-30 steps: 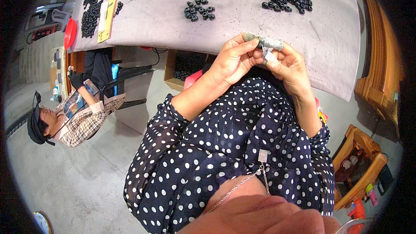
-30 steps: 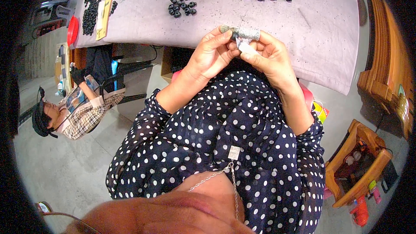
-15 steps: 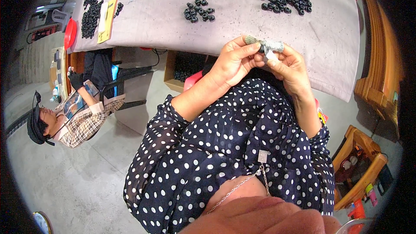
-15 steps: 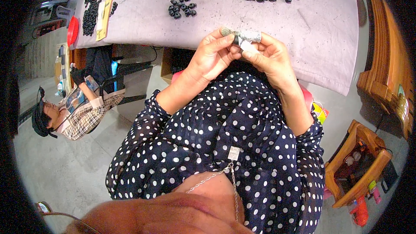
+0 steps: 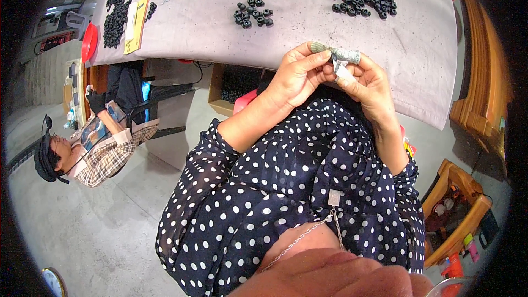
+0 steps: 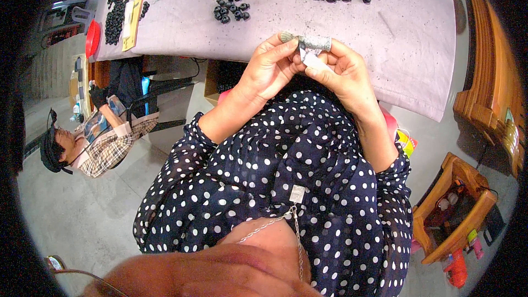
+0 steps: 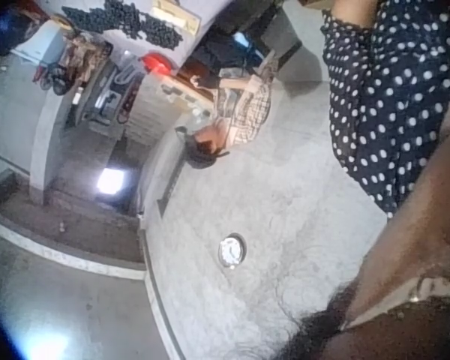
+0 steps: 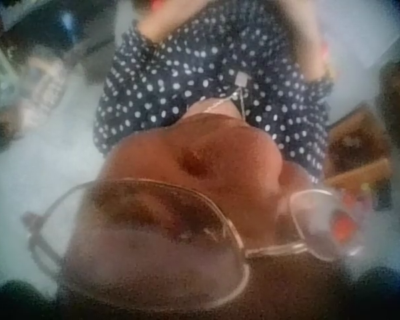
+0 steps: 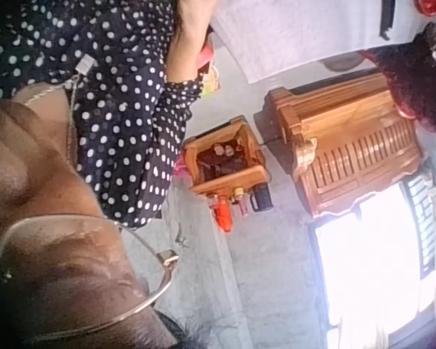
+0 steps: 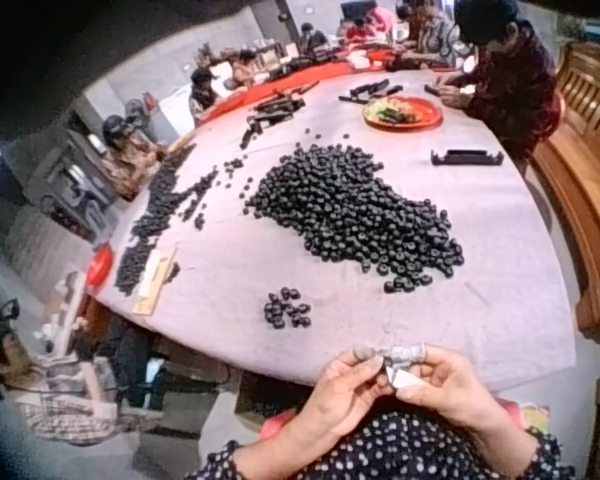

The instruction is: The person sorts small black parts by hand, inspecting them and placing selected ones into a small plastic bag.

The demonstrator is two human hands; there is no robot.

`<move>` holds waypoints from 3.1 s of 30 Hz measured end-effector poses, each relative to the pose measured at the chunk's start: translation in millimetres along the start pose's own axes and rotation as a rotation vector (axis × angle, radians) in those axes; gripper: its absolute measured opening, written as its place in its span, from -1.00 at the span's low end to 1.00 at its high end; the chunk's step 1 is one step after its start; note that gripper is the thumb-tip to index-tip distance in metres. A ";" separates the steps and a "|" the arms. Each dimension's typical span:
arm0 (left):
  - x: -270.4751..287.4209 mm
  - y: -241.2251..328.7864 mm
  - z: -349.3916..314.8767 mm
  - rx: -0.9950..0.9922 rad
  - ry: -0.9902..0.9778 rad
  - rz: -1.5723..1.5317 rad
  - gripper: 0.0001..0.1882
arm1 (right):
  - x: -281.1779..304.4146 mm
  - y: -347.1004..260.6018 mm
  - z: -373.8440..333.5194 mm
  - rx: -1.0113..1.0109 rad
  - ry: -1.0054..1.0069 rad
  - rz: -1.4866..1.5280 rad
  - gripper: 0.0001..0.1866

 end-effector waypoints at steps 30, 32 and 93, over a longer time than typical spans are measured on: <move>76.4 172.5 27.6 -0.592 0.391 1.674 -0.87 | 21.0 13.8 5.5 0.027 0.208 -0.027 -0.72; 58.8 165.8 29.4 -0.682 0.326 1.849 -0.82 | 21.2 13.3 5.1 0.027 0.231 0.005 -0.72; -9.3 7.3 12.0 0.196 -0.056 -0.053 -0.86 | 10.8 0.5 0.1 0.032 0.028 -0.013 -0.57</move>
Point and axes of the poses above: each hand's wrist, its own z-axis towards the middle knuckle, its own x-axis out of the back of the hand, y = z × x, the point moved 4 cm from there along z, towards the middle knuckle, and after that the axes turned 7 degrees about -y, right-handed, at the moved point
